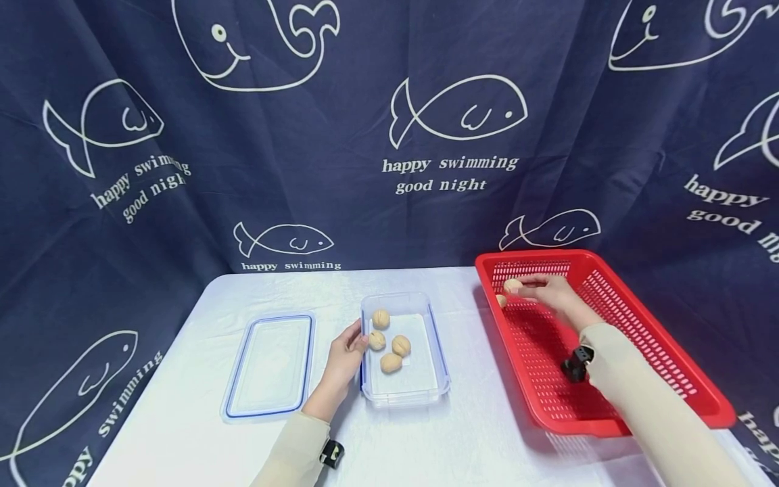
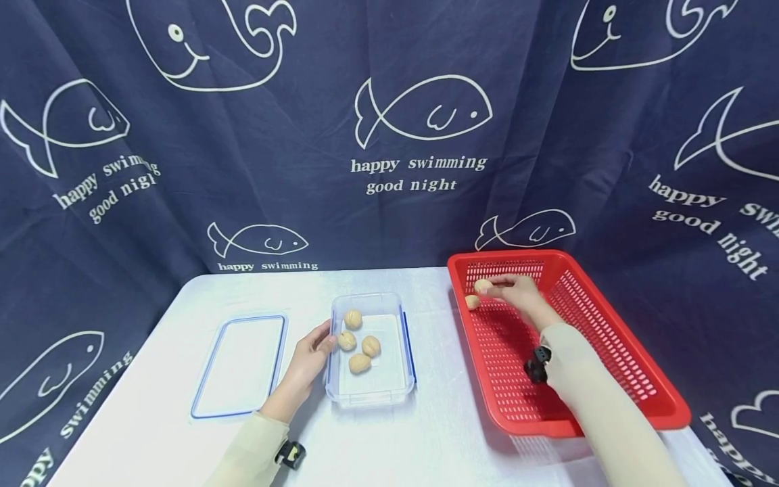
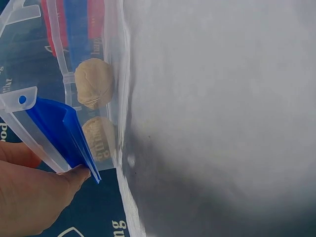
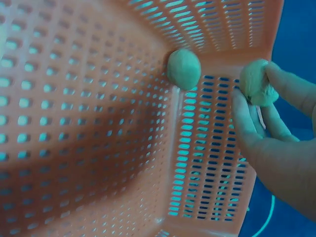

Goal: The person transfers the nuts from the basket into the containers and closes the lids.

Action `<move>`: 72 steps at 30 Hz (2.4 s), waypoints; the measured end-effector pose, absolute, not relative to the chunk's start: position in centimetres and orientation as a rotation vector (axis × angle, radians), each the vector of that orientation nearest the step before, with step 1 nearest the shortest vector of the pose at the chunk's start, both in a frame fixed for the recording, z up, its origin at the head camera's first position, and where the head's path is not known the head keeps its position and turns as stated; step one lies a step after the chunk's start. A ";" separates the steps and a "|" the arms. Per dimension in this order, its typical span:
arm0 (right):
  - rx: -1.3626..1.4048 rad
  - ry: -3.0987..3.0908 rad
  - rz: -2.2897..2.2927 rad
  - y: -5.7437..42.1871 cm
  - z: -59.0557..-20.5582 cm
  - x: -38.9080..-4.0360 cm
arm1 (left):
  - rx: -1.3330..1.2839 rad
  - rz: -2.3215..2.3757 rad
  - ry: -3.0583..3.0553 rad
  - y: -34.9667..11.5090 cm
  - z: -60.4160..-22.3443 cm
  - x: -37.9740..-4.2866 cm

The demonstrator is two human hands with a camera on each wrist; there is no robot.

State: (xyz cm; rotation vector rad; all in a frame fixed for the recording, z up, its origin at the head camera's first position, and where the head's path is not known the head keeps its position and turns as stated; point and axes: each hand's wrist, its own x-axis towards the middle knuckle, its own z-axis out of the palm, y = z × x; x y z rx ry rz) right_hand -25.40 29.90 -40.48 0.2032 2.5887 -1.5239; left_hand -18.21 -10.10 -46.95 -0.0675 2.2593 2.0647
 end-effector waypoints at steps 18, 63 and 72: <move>0.146 2.562 -1.904 26.3 -37.3 -23.5 | -0.062 2.074 2.257 -10.0 -46.9 -18.2; -0.057 2.327 -1.941 10.7 -37.6 -25.5 | -0.046 2.076 2.257 -10.0 -46.8 -18.1; -0.088 2.261 -1.937 8.8 -38.6 -26.1 | -0.054 2.068 2.274 -10.1 -46.9 -18.3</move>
